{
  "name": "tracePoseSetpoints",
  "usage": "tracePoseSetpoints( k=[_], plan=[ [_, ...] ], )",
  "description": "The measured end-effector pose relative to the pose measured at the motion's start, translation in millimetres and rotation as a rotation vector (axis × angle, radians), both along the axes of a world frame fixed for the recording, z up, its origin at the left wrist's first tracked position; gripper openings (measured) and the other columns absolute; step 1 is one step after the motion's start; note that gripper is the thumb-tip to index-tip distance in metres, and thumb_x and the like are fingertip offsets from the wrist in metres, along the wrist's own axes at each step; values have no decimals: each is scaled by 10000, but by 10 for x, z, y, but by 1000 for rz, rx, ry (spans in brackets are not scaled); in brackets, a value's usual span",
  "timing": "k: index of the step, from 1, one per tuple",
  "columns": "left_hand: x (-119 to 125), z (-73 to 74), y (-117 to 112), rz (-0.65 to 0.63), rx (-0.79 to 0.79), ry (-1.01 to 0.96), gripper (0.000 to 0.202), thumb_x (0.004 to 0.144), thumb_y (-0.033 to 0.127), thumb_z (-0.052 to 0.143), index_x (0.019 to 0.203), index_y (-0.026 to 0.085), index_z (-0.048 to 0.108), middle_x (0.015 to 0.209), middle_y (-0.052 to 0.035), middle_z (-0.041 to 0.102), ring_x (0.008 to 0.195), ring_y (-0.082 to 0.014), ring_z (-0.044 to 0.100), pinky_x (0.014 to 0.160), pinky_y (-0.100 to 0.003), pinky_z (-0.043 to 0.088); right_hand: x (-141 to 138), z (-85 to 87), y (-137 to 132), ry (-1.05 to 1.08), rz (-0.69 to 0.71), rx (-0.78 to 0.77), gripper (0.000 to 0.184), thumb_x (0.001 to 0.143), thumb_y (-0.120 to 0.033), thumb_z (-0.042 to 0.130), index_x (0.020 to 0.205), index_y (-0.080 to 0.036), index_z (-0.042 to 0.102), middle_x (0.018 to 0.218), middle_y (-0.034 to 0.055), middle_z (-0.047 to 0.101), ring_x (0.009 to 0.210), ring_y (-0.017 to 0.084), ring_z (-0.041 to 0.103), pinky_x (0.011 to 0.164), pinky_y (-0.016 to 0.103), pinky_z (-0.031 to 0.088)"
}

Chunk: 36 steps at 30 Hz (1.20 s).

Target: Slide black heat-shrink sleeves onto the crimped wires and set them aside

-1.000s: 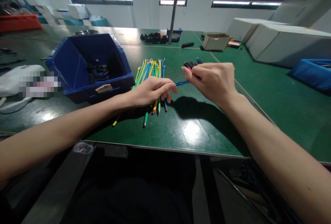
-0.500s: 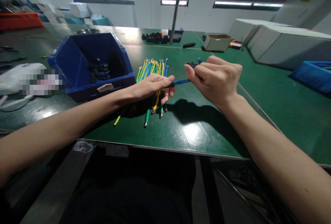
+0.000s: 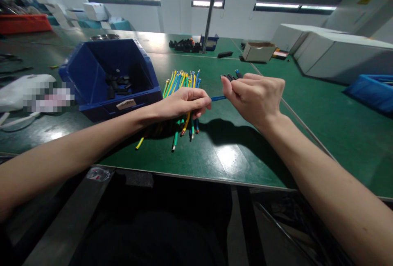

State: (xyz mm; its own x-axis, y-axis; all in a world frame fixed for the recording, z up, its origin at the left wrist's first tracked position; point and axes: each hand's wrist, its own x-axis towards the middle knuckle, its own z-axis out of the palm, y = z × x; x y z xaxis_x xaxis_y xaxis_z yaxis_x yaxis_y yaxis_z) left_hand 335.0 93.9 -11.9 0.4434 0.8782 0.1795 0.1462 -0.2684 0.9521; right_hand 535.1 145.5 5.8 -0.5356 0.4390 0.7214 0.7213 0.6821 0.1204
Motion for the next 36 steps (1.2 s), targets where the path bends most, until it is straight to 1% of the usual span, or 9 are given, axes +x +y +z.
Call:
tracePoseSetpoints(
  k=[3, 9, 13, 15, 18, 21, 28, 32, 36],
  plan=[
    [1, -21, -2, 45, 36, 9, 145, 942, 199, 582, 827, 112, 586, 608, 32, 592, 508, -42, 529, 528, -180, 419, -10, -3, -5, 19, -13, -76, 615, 990, -498, 362, 452, -201, 352, 456, 18, 402, 481, 124, 383, 530, 315, 172],
    [-7, -99, 30, 76, 112, 37, 176, 930, 211, 594, 782, 123, 558, 621, 1, 648, 511, -55, 581, 529, -178, 454, -37, -50, 18, -6, -63, -150, 657, 986, -575, 331, 450, -215, 450, 410, 21, 384, 425, 127, 351, 533, 317, 171],
    [-13, -117, 43, 78, 124, 36, 180, 929, 217, 596, 779, 123, 563, 633, -13, 666, 533, -70, 612, 549, -189, 474, -13, -65, 76, -70, -13, -174, 678, 983, -629, 297, 494, -224, 536, 422, 33, 447, 435, 144, 411, 537, 320, 191],
    [-16, -111, 49, 83, 116, 28, 179, 937, 237, 591, 805, 118, 580, 634, -12, 665, 540, -79, 619, 551, -198, 480, 8, -59, 94, -113, 68, -195, 629, 971, -646, 327, 594, -225, 601, 522, 45, 570, 489, 157, 484, 540, 310, 229],
    [-18, -96, 58, 100, 107, -16, 204, 940, 265, 598, 803, 115, 586, 620, 6, 645, 525, -78, 613, 548, -203, 483, 20, -57, 91, -169, 196, -205, 454, 920, -645, 475, 870, -245, 684, 772, 49, 715, 601, 176, 582, 553, 286, 297],
    [-16, -89, 69, 113, 122, -48, 257, 906, 305, 655, 753, 114, 579, 616, 14, 637, 526, -75, 612, 554, -196, 480, 5, -76, 76, -216, 261, -166, 370, 913, -567, 554, 1058, -249, 675, 862, 48, 741, 638, 171, 614, 562, 269, 326],
    [-7, -69, 100, 171, 111, -78, 285, 961, 319, 579, 784, 99, 614, 653, -23, 684, 551, -78, 630, 587, -198, 494, 39, -62, 95, -216, 261, -116, 306, 997, -435, 446, 1085, -268, 687, 985, 51, 754, 748, 187, 670, 603, 291, 388],
    [-8, -46, 99, 245, 47, -182, 208, 978, 186, 533, 812, 89, 613, 645, -21, 692, 547, -74, 643, 626, -206, 526, 101, -25, 125, -177, 218, -122, 280, 988, -418, 478, 1114, -273, 681, 1006, 52, 749, 763, 203, 675, 643, 314, 432],
    [-23, -73, 109, 217, 21, -264, 119, 946, 86, 551, 861, 72, 631, 671, -26, 720, 583, -78, 675, 652, -204, 547, 124, -28, 153, -199, 265, -105, 286, 987, -419, 491, 1086, -230, 682, 880, 54, 743, 670, 190, 659, 601, 301, 438]
  ],
)
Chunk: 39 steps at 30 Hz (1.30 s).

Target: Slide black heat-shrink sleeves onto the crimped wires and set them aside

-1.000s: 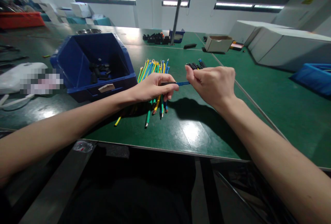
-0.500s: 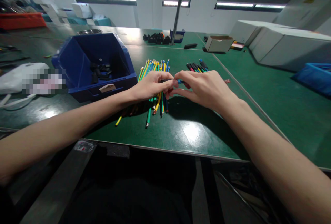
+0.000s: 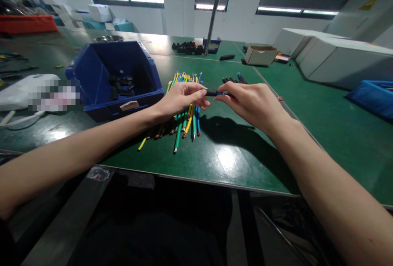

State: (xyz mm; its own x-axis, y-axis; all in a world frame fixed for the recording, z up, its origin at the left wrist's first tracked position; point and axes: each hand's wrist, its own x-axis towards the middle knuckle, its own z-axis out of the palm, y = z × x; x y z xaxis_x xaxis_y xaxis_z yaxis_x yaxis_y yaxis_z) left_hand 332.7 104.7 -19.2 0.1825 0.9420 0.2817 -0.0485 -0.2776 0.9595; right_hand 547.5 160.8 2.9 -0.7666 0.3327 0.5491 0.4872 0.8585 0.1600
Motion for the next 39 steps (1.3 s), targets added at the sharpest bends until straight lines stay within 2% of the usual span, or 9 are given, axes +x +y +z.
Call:
tracePoseSetpoints(
  k=[5, 12, 16, 22, 28, 34, 37, 39],
  plan=[
    [-25, -51, 32, -71, 22, -63, 96, 917, 76, 579, 919, 58, 674, 717, -45, 750, 647, -100, 707, 713, -236, 584, -3, -20, 18, 35, 105, 6, 299, 994, -415, 493, 1025, -184, 681, 737, 32, 701, 577, 159, 623, 566, 271, 430],
    [-27, -50, 18, -102, 72, -78, 159, 814, 32, 676, 969, 58, 703, 777, -23, 759, 726, -89, 709, 754, -205, 571, -16, -34, 3, 21, 88, 9, 269, 989, -428, 504, 1032, -222, 670, 750, 17, 709, 589, 171, 642, 573, 276, 441],
    [-21, -32, 5, -127, 59, -50, 140, 839, 73, 668, 974, 66, 706, 782, -16, 756, 718, -88, 708, 754, -209, 569, -42, -48, -18, 47, 70, 39, 304, 984, -481, 503, 1049, -221, 647, 753, 19, 709, 585, 178, 648, 552, 280, 439],
    [-10, -29, 24, -80, 33, -49, 79, 903, 140, 634, 960, 85, 641, 755, -32, 750, 689, -117, 730, 738, -251, 578, -75, -13, -62, 37, 91, 74, 346, 978, -463, 524, 1130, -179, 650, 758, 46, 714, 591, 187, 660, 536, 288, 448],
    [-21, -50, 14, -40, 3, -1, 168, 882, 227, 697, 919, 115, 577, 704, -41, 742, 732, -143, 744, 742, -251, 557, -86, -11, -87, 33, 112, -31, 281, 969, -371, 534, 1165, -235, 684, 952, 60, 758, 604, 166, 659, 575, 296, 471],
    [11, -32, 16, -37, -38, -28, 188, 919, 285, 652, 904, 121, 561, 759, -50, 748, 711, -130, 737, 715, -245, 547, -102, -24, -63, 75, 97, -23, 230, 933, -321, 551, 1093, -229, 689, 839, 43, 741, 580, 156, 633, 546, 289, 451],
    [16, -30, 30, 23, -30, -28, 215, 964, 318, 577, 868, 128, 541, 745, -40, 735, 652, -117, 719, 683, -246, 545, -98, -31, -31, 126, 75, 61, 195, 920, -329, 567, 1025, -201, 672, 718, 32, 700, 540, 150, 602, 513, 281, 430],
    [10, -27, 33, 71, -17, -11, 197, 974, 259, 559, 832, 124, 540, 710, -24, 715, 615, -101, 702, 662, -230, 537, -90, -43, -10, 119, 55, 90, 192, 922, -332, 562, 1013, -190, 653, 685, 27, 680, 536, 150, 598, 508, 278, 425]
  ],
)
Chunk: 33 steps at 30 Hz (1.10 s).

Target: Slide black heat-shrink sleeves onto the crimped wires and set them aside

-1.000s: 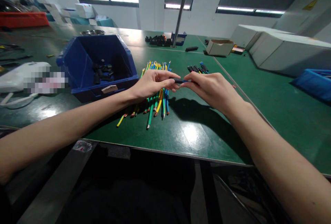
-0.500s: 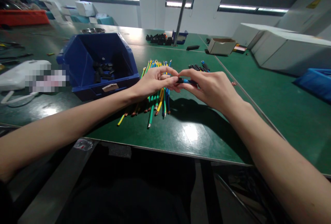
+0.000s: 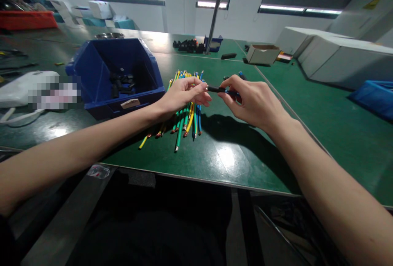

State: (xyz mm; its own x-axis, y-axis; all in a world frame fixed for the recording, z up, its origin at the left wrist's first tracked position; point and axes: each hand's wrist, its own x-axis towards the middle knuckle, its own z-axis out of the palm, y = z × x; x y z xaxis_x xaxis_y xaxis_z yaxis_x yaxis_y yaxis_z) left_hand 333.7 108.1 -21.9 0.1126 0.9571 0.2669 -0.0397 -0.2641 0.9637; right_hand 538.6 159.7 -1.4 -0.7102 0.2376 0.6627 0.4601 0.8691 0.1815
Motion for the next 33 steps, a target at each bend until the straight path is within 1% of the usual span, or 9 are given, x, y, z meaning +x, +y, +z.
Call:
tracePoseSetpoints(
  k=[3, 5, 8, 10, 16, 22, 24, 28, 33],
  plan=[
    [-10, 8, -8, 17, -6, 36, 158, 957, 148, 559, 804, 109, 556, 676, -9, 693, 584, -83, 681, 629, -202, 516, 12, -18, 15, -79, -19, -22, 233, 938, -343, 539, 1072, -174, 629, 722, 40, 689, 547, 156, 602, 521, 285, 429],
    [-11, 14, -16, 7, -23, 42, 152, 947, 113, 555, 795, 101, 563, 664, -6, 686, 576, -78, 672, 626, -200, 515, 16, -20, 12, -114, -19, -24, 295, 946, -383, 546, 1138, -174, 629, 760, 51, 705, 558, 166, 610, 527, 293, 427],
    [-2, 24, -22, -9, -34, 40, 158, 944, 83, 536, 791, 93, 573, 651, 0, 675, 570, -78, 663, 637, -212, 525, 15, -7, -6, -122, -27, -32, 330, 959, -407, 537, 1203, -216, 648, 900, 67, 746, 632, 183, 656, 563, 300, 445],
    [4, 29, -21, -14, -37, 50, 159, 943, 71, 523, 796, 89, 577, 657, -3, 674, 573, -79, 661, 642, -218, 526, 12, 6, -21, -126, -33, -62, 307, 967, -390, 516, 1191, -243, 667, 965, 62, 755, 666, 188, 672, 587, 305, 458],
    [22, 40, -15, 9, -29, 122, 167, 952, 78, 497, 801, 99, 565, 675, -13, 677, 577, -71, 647, 641, -216, 504, 5, 14, -29, -143, -48, -78, 271, 946, -352, 513, 1135, -227, 661, 861, 57, 748, 604, 190, 651, 550, 312, 449],
    [35, 31, -2, 25, -32, 165, 186, 955, 95, 480, 789, 103, 561, 689, -23, 674, 588, -80, 648, 651, -233, 514, 16, 39, -15, -162, 0, -70, 228, 934, -301, 533, 1076, -144, 617, 747, 70, 709, 526, 165, 585, 512, 292, 412],
    [39, 27, 4, 21, -29, 168, 173, 956, 100, 481, 798, 108, 550, 697, -16, 666, 578, -77, 645, 641, -230, 510, 25, 54, -19, -175, 6, -79, 202, 938, -283, 537, 1060, -141, 611, 747, 79, 704, 538, 161, 585, 524, 286, 414],
    [43, 18, 15, 20, -25, 159, 161, 951, 64, 467, 806, 123, 508, 697, 6, 643, 549, -61, 632, 618, -213, 498, 30, 59, -21, -196, -2, -94, 187, 934, -272, 545, 1074, -161, 600, 811, 88, 719, 568, 157, 592, 562, 281, 429],
    [40, 4, 20, 13, -13, 145, 166, 954, 60, 461, 810, 140, 480, 696, 21, 631, 543, -52, 627, 601, -194, 483, 18, 39, -10, -167, 27, -109, 219, 930, -309, 542, 1081, -175, 627, 771, 53, 710, 524, 144, 563, 549, 281, 423]
  ],
)
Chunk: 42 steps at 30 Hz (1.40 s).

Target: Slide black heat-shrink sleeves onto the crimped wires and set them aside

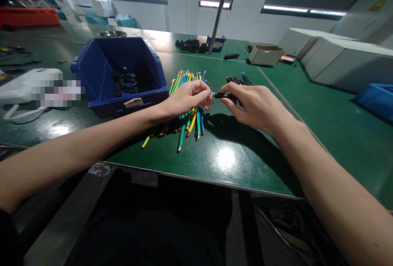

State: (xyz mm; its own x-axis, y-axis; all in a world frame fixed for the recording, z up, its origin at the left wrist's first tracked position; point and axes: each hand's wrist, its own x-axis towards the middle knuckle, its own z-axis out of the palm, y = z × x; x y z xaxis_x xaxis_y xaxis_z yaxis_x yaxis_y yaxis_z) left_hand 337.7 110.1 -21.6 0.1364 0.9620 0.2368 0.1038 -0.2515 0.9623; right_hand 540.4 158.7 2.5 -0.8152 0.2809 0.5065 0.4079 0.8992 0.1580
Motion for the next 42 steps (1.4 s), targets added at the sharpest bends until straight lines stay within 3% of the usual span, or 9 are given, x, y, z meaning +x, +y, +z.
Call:
tracePoseSetpoints(
  k=[11, 18, 26, 30, 35, 42],
  plan=[
    [-27, -1, -9, -107, 36, 58, 153, 969, 124, 493, 831, 118, 558, 695, 3, 656, 603, -82, 639, 640, -212, 487, -38, -23, -49, 17, -22, -17, 234, 939, -330, 521, 1086, -213, 659, 798, 47, 720, 541, 176, 603, 540, 311, 422],
    [-13, 22, -15, -7, 15, -38, 181, 980, 110, 475, 806, 129, 519, 665, 20, 631, 552, -69, 628, 613, -204, 495, -4, -13, 38, 37, -86, 3, 266, 966, -399, 512, 1097, -221, 661, 812, 54, 715, 623, 199, 635, 584, 322, 433],
    [-12, -12, 9, -28, 9, -4, 329, 1014, 350, 462, 770, 139, 527, 659, 17, 620, 574, -68, 617, 625, -207, 476, -20, -56, 37, 71, -72, 48, 209, 973, -366, 516, 1101, -220, 595, 963, 83, 714, 790, 213, 677, 635, 317, 477],
    [-7, 5, 8, -38, 7, 3, 327, 1007, 254, 484, 697, 155, 461, 611, 46, 559, 547, -49, 580, 613, -198, 460, -27, -57, 28, 62, -54, 26, 189, 965, -368, 522, 1085, -245, 600, 954, 64, 714, 771, 209, 677, 612, 323, 478],
    [14, 24, 6, 2, -3, -16, 314, 997, 141, 468, 686, 160, 436, 596, 74, 495, 502, -31, 543, 576, -191, 441, -48, -28, 2, 98, 29, 25, 239, 924, -360, 575, 1083, -191, 633, 884, 71, 689, 746, 199, 657, 635, 323, 492],
    [22, 34, -11, 15, -29, -28, 326, 1003, 129, 445, 678, 157, 442, 585, 65, 512, 515, -36, 541, 604, -207, 452, -62, 24, -65, 31, 11, -19, 256, 969, -255, 471, 1149, -180, 636, 919, 86, 679, 767, 184, 618, 664, 317, 462]
  ],
)
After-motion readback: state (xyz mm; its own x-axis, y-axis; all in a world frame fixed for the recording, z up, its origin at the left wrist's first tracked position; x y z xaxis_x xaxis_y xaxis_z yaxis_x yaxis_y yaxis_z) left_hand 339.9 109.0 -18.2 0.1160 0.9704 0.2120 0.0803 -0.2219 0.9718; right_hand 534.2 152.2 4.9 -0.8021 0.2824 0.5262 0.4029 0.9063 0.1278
